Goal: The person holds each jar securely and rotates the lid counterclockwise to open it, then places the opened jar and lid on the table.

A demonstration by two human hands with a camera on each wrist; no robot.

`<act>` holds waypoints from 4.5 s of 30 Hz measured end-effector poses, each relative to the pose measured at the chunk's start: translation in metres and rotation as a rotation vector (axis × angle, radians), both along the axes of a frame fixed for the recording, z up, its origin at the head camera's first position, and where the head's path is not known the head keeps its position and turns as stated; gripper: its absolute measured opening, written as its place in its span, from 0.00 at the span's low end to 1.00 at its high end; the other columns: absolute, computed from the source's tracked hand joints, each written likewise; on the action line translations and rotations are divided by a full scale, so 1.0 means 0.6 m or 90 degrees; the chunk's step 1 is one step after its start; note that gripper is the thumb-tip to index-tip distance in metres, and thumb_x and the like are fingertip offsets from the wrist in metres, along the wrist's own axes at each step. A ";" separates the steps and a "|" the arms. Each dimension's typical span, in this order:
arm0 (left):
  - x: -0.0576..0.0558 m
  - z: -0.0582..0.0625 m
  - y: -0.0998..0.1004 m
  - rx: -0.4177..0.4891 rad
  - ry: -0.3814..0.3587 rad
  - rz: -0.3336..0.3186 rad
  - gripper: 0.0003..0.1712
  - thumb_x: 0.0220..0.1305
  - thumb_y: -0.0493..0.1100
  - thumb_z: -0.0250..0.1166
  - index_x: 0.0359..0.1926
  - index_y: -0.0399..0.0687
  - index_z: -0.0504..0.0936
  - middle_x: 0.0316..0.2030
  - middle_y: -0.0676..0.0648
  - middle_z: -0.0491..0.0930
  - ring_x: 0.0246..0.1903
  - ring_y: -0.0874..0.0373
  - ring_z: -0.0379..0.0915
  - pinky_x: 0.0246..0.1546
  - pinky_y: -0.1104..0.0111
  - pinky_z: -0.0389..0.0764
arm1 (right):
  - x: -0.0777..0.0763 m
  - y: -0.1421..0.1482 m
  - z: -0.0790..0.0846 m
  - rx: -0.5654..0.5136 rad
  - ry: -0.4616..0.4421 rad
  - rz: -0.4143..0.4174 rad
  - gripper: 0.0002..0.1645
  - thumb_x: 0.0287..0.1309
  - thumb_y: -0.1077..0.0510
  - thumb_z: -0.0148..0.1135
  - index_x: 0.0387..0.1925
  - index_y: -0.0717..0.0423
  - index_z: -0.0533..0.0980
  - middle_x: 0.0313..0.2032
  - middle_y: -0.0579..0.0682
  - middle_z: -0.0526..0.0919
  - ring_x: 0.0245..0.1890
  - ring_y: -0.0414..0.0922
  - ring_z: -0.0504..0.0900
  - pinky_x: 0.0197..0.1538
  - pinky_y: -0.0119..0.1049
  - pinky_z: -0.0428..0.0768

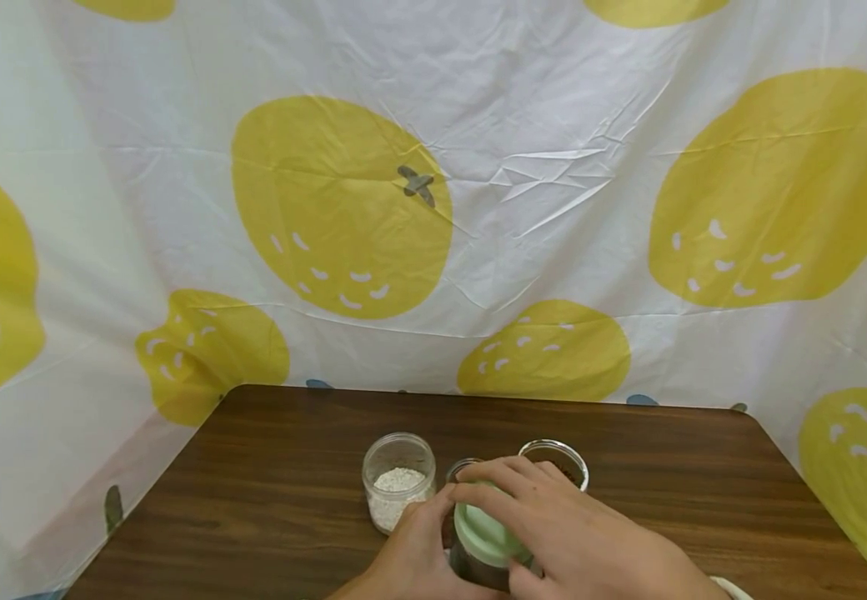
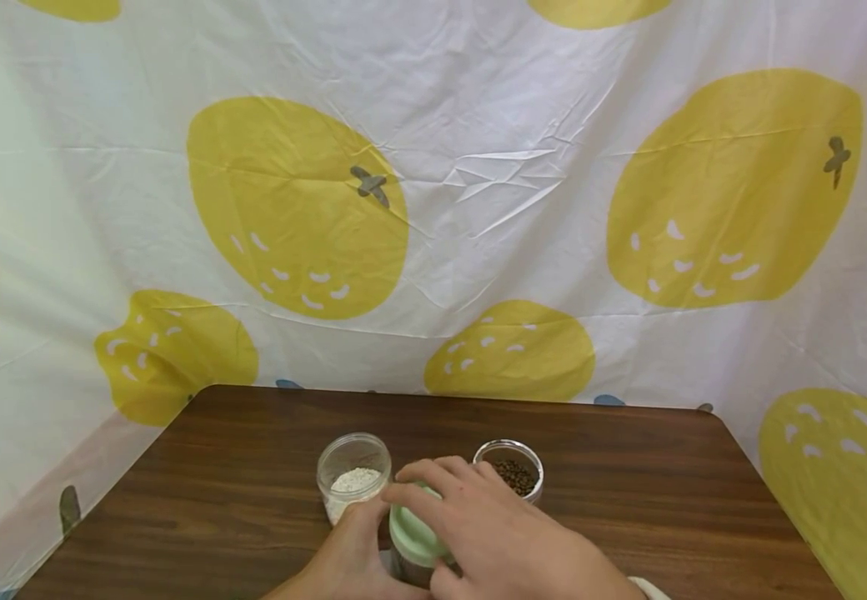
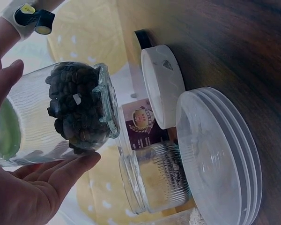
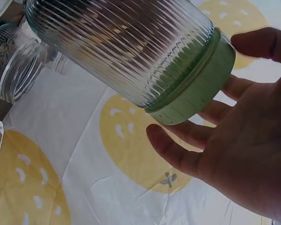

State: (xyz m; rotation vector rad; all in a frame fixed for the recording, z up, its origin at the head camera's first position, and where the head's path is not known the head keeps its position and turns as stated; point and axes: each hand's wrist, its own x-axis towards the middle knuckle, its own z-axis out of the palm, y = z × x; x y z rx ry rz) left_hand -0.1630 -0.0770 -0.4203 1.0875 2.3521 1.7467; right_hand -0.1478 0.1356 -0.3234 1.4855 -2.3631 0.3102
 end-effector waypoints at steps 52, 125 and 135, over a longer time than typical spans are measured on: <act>0.003 0.000 0.000 0.006 0.009 -0.013 0.39 0.50 0.49 0.81 0.62 0.53 0.73 0.50 0.55 0.85 0.47 0.66 0.83 0.46 0.70 0.85 | 0.005 0.000 0.006 -0.004 0.021 -0.017 0.45 0.41 0.53 0.67 0.67 0.35 0.68 0.60 0.38 0.72 0.54 0.40 0.73 0.53 0.42 0.75; -0.054 0.096 -0.210 -0.105 -0.024 0.532 0.48 0.41 0.52 0.86 0.60 0.44 0.70 0.55 0.44 0.80 0.49 0.50 0.80 0.46 0.65 0.79 | -0.013 0.033 -0.034 -0.022 -0.037 -0.205 0.36 0.58 0.41 0.70 0.67 0.40 0.70 0.58 0.36 0.73 0.56 0.36 0.72 0.56 0.40 0.78; -0.080 0.060 -0.231 -0.100 -0.106 0.538 0.50 0.43 0.48 0.85 0.61 0.36 0.65 0.57 0.36 0.73 0.57 0.43 0.73 0.55 0.53 0.75 | -0.013 0.035 -0.042 0.007 -0.051 -0.195 0.39 0.57 0.41 0.70 0.68 0.40 0.69 0.59 0.39 0.73 0.56 0.40 0.73 0.54 0.42 0.80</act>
